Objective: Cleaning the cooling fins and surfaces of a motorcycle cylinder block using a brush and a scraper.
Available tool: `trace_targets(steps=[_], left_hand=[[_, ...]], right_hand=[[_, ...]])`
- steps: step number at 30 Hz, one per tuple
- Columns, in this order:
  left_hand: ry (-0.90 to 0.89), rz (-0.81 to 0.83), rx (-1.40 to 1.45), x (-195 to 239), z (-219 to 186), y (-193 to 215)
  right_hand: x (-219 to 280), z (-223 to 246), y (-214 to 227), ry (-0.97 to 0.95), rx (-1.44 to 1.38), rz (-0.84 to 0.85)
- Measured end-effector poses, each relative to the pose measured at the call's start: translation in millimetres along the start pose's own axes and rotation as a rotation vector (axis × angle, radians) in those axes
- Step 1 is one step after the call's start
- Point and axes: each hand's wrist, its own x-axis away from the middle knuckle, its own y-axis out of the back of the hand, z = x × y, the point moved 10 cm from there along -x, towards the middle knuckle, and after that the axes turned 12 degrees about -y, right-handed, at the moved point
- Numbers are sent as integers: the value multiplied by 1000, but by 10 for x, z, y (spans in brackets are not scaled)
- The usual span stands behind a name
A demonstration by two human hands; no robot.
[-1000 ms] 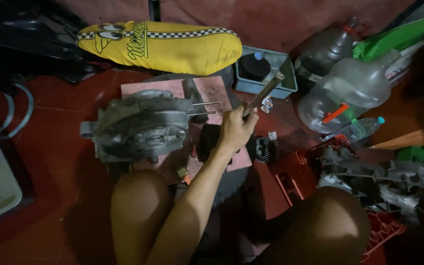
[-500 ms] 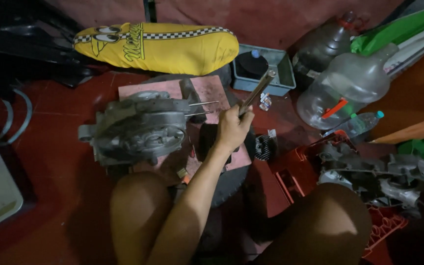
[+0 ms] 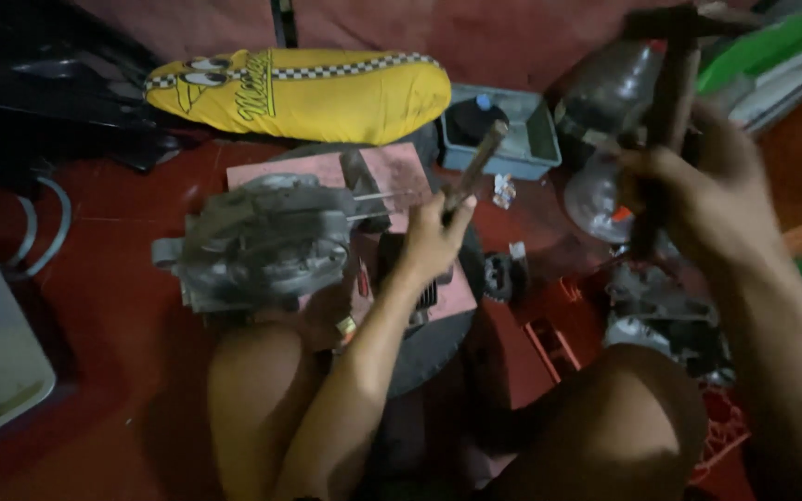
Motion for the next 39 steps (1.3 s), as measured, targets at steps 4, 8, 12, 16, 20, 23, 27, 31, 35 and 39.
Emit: trace_targets(steps=[4, 8, 12, 16, 20, 23, 27, 31, 35, 39], left_hand=[[40, 120, 146, 57, 222, 80], [-391, 44, -926, 620, 1071, 162], [162, 110, -507, 781, 1523, 207], [150, -34, -348, 964, 1339, 263], [317, -17, -276, 1040, 1486, 246], [313, -18, -207, 1004, 1493, 261], [302, 19, -205, 1005, 1508, 238], [389, -20, -191, 1054, 1666, 278], [343, -11, -310, 1129, 1862, 281], [293, -44, -316, 1059, 1698, 264]], right_hand=[[-271, -251, -379, -81, -123, -46], [-182, 145, -1077, 289, -182, 159], [-582, -298, -1308, 288, -164, 19], [-783, -165, -1453, 297, -163, -42], [-1337, -421, -1725, 212, -288, 16], [-1694, -774, -1978, 163, -206, -36], [-1982, -1285, -2249, -6, -218, -42], [-1634, -848, -2005, 84, -340, 63], [-709, -40, -1612, 408, -352, 226], [-280, 19, -1551, 415, -155, 127]])
